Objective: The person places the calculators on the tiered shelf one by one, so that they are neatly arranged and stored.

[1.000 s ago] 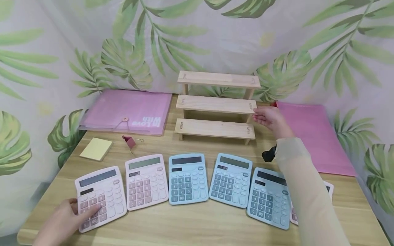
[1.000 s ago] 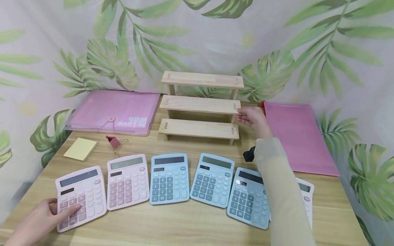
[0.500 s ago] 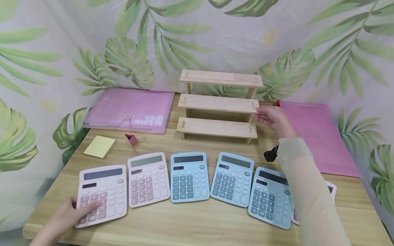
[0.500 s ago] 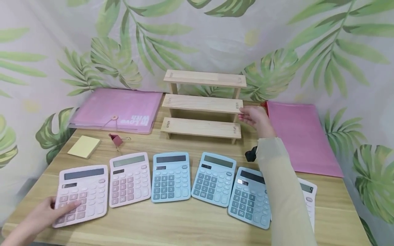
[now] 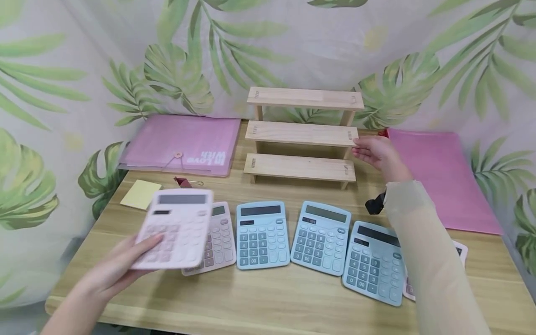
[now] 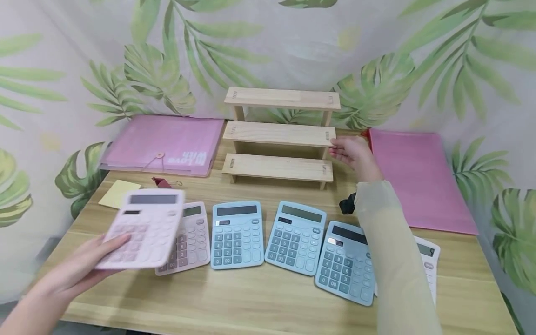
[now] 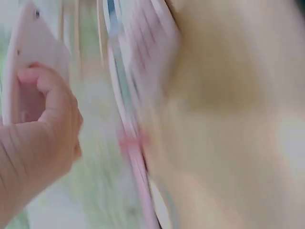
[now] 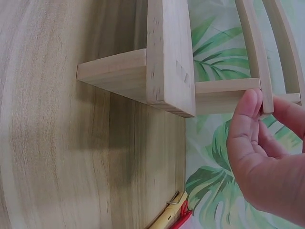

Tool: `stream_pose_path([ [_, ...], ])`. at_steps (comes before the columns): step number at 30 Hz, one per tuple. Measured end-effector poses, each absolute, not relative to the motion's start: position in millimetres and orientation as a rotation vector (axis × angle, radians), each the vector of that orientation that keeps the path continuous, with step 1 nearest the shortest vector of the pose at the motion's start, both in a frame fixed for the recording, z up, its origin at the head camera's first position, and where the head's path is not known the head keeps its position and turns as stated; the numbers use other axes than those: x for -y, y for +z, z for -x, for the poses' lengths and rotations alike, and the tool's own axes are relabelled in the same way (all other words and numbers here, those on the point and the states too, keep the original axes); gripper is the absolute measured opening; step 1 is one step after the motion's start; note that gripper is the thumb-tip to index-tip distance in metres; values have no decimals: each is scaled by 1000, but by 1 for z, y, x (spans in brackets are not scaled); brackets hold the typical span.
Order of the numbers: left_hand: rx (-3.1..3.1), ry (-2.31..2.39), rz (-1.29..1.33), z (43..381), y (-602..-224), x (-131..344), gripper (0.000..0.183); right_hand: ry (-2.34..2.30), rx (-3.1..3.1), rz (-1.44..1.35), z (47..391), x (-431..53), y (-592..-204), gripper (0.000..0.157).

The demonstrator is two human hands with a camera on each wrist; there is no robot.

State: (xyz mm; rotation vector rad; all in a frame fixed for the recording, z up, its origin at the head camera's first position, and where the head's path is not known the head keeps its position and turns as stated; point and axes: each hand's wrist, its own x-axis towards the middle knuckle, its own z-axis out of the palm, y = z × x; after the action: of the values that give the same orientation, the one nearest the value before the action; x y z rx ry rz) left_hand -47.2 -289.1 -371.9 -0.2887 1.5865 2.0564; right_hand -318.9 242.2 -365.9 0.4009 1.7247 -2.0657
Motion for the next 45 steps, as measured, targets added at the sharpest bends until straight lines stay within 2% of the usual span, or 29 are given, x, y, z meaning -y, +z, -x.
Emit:
stream_pose_path([
  [5, -1524, 1951, 253, 106, -347, 203, 50, -2050, -1740, -403, 318, -239, -366, 7],
  [7, -1508, 1922, 254, 128, -345, 177, 56, -2028, -1749, -418, 317, -239, -368, 8],
  [11, -1415, 1943, 308, 169, -349, 137, 41, -2000, -1774, -427, 315, -239, -371, 15],
  [15, -1333, 2024, 411, 195, -357, 116, 24, -1986, -1807, -377, 315, -236, -370, 39],
  [17, -1316, 2052, 460, 202, -361, 110, 24, -1971, -1818, -356, 317, -234, -370, 52],
  [20, -1294, 2091, 503, 211, -368, 104, 33, -1967, -1827, -352, 319, -232, -368, 61],
  [29, -1378, 2131, 547, 226, -388, 101, 51, -1940, -1851, -352, 318, -234, -367, 62],
  [36, -1469, 2119, 480, 225, -395, 102, 83, -1960, -1852, -348, 318, -237, -364, 63],
  [45, -1690, 2167, 655, 231, -403, 86, 80, -1959, -1853, -356, 322, -240, -364, 65],
])
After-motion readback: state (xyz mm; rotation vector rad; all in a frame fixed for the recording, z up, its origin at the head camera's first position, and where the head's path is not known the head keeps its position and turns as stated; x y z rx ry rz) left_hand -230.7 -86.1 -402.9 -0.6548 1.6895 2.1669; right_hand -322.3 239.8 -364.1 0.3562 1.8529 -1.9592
